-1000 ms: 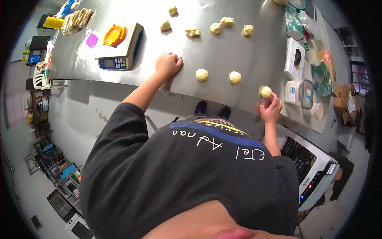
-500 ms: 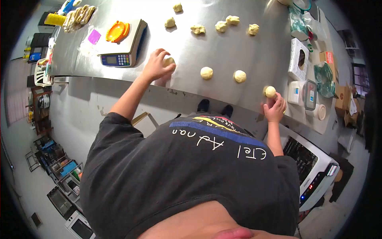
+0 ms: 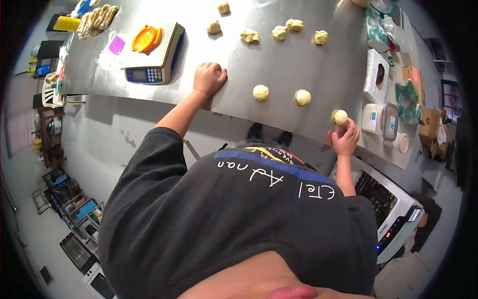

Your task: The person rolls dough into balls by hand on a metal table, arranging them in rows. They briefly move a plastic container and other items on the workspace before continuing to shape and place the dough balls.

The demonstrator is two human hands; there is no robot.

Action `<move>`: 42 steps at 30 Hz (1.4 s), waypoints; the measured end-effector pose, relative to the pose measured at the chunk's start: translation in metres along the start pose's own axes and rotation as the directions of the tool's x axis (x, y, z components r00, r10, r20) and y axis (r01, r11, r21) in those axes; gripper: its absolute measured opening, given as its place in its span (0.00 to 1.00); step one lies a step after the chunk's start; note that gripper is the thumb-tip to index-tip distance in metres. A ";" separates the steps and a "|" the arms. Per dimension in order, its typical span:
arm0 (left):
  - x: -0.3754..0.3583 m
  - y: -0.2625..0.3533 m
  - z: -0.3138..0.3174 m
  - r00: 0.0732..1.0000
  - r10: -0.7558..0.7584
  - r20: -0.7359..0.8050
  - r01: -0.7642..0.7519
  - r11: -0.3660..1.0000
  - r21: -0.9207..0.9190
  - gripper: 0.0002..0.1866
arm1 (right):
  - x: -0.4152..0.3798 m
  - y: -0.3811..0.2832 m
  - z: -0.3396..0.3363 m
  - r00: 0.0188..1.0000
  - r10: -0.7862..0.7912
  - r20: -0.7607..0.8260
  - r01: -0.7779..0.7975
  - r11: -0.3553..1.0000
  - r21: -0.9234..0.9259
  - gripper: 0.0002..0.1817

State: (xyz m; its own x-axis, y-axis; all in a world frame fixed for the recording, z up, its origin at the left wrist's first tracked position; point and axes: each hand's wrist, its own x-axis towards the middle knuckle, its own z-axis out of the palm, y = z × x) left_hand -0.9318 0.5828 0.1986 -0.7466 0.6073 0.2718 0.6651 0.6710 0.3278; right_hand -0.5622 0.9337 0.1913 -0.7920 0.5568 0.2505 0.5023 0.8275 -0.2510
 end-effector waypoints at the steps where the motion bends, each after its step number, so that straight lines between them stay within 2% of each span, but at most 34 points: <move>1: 0.000 0.007 0.000 1.000 0.011 0.001 -0.011 1.000 0.005 0.14 | 0.000 0.001 0.001 0.999 -0.028 -0.028 0.028 1.000 -0.008 0.40; 3: -0.004 0.021 0.000 0.965 -0.259 -0.039 0.260 0.966 0.017 0.17 | -0.002 0.002 0.004 0.997 -0.042 -0.063 0.042 0.999 -0.014 0.40; 7: -0.019 0.018 -0.016 0.977 -0.201 0.077 0.202 0.979 -0.001 0.22 | 0.000 0.003 0.000 1.000 -0.012 -0.006 0.012 1.000 0.015 0.40; 9: -0.023 0.006 -0.030 0.997 0.050 0.057 -0.057 0.989 0.134 0.22 | 0.001 0.002 0.001 1.000 -0.009 0.010 0.009 0.999 0.036 0.40; 10: -0.024 0.003 -0.034 0.983 0.176 0.060 -0.184 0.962 0.202 0.23 | 0.001 0.000 0.000 0.999 -0.033 -0.035 0.033 0.999 0.002 0.40; 12: -0.020 0.004 -0.032 0.980 0.190 0.066 -0.200 0.955 0.218 0.21 | 0.000 -0.003 0.000 0.995 -0.057 -0.078 0.055 0.998 -0.031 0.40; 14: -0.014 0.000 -0.020 0.943 0.321 0.090 -0.327 0.942 0.077 0.18 | 0.002 -0.002 -0.002 0.999 -0.029 -0.032 0.028 0.999 -0.025 0.40; 15: -0.012 -0.005 -0.016 0.936 0.336 0.103 -0.334 0.942 -0.031 0.15 | 0.003 -0.001 -0.002 0.999 -0.030 -0.034 0.029 0.999 -0.031 0.40; 16: -0.009 -0.007 -0.016 0.936 0.338 0.101 -0.336 0.941 -0.036 0.15 | 0.003 -0.002 -0.002 0.999 -0.026 -0.031 0.025 0.999 -0.031 0.40; 18: -0.007 -0.010 -0.016 0.953 0.234 0.190 -0.204 0.965 -0.167 0.13 | 0.001 -0.002 -0.001 1.000 -0.015 -0.020 0.014 0.999 -0.033 0.40; 20: -0.001 -0.008 -0.016 0.955 0.258 0.148 -0.235 0.960 -0.152 0.11 | 0.002 -0.004 -0.002 0.998 -0.040 -0.050 0.040 0.999 -0.012 0.40; 22: 0.003 -0.006 -0.016 0.971 0.176 0.162 -0.169 0.984 -0.061 0.10 | 0.001 -0.002 0.000 0.999 -0.029 -0.039 0.029 0.999 -0.018 0.40; 24: 0.000 -0.005 -0.008 0.979 0.182 0.095 -0.175 0.982 -0.072 0.09 | 0.001 -0.002 0.000 0.999 -0.018 -0.041 0.017 1.000 -0.022 0.40; 26: -0.004 0.002 -0.004 0.996 0.078 -0.053 -0.076 0.996 0.043 0.12 | 0.001 -0.002 -0.001 0.999 -0.025 -0.034 0.024 0.999 -0.028 0.41; 27: -0.008 0.004 -0.003 1.000 0.007 0.022 -0.009 0.996 0.088 0.13 | 0.000 -0.002 -0.001 0.999 -0.019 -0.041 0.017 1.000 -0.026 0.41; 28: -0.011 0.009 -0.007 1.000 0.015 0.022 -0.017 0.996 0.088 0.13 | 0.000 -0.001 -0.001 0.999 -0.020 -0.035 0.020 1.000 -0.008 0.41; 30: -0.019 0.017 -0.015 0.992 -0.113 0.059 0.107 0.990 0.096 0.19 | 0.000 0.001 0.000 1.000 -0.016 -0.027 0.016 1.000 0.009 0.41; 31: -0.024 0.014 -0.022 0.970 -0.157 0.185 0.155 0.988 0.021 0.26 | 0.001 0.000 -0.001 1.000 -0.003 -0.012 0.003 1.000 0.017 0.41; 32: -0.025 0.010 -0.026 0.969 -0.157 0.190 0.155 0.988 0.023 0.26 | 0.001 -0.001 -0.001 1.000 0.009 0.005 -0.009 1.000 0.026 0.41; 34: -0.030 0.002 -0.034 0.974 -0.042 0.224 0.043 0.999 0.002 0.25 | 0.000 0.000 0.001 1.000 -0.009 -0.016 0.010 1.000 0.016 0.41; 35: -0.029 0.003 -0.035 0.982 0.101 0.157 -0.120 0.986 0.116 0.24 | -0.001 0.001 0.002 0.998 -0.030 -0.046 0.030 1.000 0.000 0.41; 36: -0.026 0.002 -0.034 0.982 0.102 0.158 -0.121 0.986 0.115 0.24 | -0.001 0.001 0.002 0.999 -0.029 -0.046 0.030 1.000 0.000 0.41; 38: -0.017 0.002 -0.028 0.947 0.276 0.165 -0.292 0.953 0.079 0.23 | -0.001 0.004 0.002 1.000 -0.015 -0.017 0.015 1.000 0.005 0.41; 39: -0.015 0.001 -0.024 0.947 0.278 0.161 -0.292 0.953 0.074 0.23 | -0.001 0.004 0.002 1.000 -0.015 -0.018 0.015 1.000 -0.001 0.41; 42: -0.014 -0.002 -0.014 0.955 0.232 0.184 -0.217 0.972 -0.094 0.14 | 0.000 0.005 0.003 1.000 -0.022 -0.022 0.022 0.999 0.024 0.40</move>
State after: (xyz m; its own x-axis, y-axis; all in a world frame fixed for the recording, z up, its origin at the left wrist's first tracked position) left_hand -0.9228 0.5668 0.2067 -0.5559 0.8139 0.1688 0.8070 0.4797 0.3445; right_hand -0.5607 0.9374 0.1874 -0.7949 0.5401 0.2764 0.4762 0.8377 -0.2673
